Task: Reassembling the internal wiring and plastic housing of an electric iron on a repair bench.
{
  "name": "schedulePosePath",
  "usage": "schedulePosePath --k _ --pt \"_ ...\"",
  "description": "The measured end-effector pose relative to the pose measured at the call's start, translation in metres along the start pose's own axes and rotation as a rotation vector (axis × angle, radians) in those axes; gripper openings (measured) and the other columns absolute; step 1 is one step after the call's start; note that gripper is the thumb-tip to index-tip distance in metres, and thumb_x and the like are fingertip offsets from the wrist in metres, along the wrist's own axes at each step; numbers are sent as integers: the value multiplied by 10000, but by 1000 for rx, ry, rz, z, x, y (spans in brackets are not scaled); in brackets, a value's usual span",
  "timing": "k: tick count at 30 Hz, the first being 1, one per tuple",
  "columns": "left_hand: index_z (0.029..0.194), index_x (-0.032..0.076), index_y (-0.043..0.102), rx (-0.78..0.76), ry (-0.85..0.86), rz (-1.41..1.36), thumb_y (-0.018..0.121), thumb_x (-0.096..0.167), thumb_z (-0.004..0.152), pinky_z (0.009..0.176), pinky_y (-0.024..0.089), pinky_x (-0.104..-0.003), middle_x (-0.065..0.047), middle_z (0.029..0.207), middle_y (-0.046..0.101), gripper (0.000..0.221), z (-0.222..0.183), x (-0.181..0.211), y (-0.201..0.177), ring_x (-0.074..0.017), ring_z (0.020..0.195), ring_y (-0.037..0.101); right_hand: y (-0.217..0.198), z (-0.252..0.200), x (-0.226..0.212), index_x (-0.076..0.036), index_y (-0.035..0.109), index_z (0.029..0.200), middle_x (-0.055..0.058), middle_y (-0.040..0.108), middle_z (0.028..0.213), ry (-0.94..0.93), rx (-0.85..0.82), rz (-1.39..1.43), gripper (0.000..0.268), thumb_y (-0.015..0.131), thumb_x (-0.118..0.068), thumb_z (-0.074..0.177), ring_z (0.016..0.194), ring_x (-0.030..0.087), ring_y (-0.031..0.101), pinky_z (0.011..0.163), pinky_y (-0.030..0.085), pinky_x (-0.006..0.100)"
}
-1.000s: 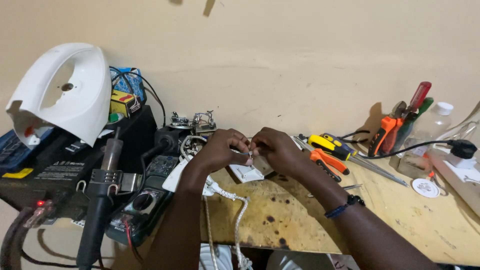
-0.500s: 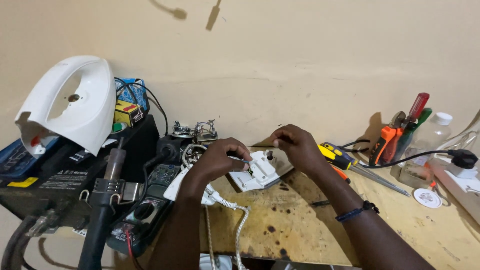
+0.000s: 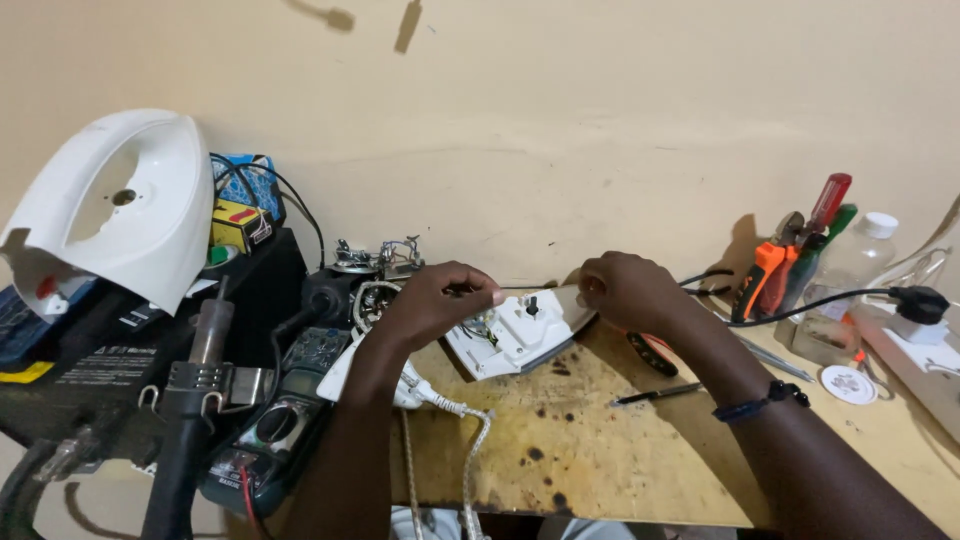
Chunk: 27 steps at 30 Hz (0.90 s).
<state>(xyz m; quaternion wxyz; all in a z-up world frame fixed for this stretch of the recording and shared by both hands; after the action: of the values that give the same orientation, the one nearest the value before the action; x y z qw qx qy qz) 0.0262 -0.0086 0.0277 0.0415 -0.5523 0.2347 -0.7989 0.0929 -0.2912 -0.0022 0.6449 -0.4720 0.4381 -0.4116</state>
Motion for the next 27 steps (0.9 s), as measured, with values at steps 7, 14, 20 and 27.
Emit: schedulePosePath --k 7,14,20,27 --pt "1061 73 853 -10 38 72 808 263 923 983 574 -554 -211 1108 775 239 7 -25 6 -415 1108 732 4 -24 7 -256 728 1318 113 680 1273 30 -107 -181 425 765 -244 894 1214 377 699 923 628 608" --pt "1102 181 835 129 18 220 673 139 926 997 585 -483 -90 1104 775 243 17 -35 -2 -325 1133 738 -30 -53 -12 -109 783 1047 149 737 1040 86 -147 -216 200 629 -192 950 1051 392 772 890 634 579" --pt "1000 277 834 204 -89 391 604 125 939 956 587 -431 23 1032 775 282 8 -36 -17 -262 1067 742 -24 -27 -50 -103 773 1062 152 763 1034 -213 -46 159 177 697 -132 904 1040 413 766 885 609 563" --pt "1064 91 852 31 -72 277 689 106 771 1063 519 -557 -216 1234 740 336 -11 -28 -20 -447 1268 662 -1 2 -102 -106 759 995 86 755 990 -437 42 345 135 732 -91 864 1023 311 732 885 571 479"
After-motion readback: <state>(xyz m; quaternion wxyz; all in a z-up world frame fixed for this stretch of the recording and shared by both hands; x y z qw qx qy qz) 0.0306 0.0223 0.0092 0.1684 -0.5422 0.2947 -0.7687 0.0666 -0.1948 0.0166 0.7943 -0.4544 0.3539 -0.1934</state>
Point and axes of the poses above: each hand's wrist, its own z-axis towards the middle knuckle, its own y-axis out of the palm, x = y × z, the point moved 4 cm from there along z, towards the middle knuckle
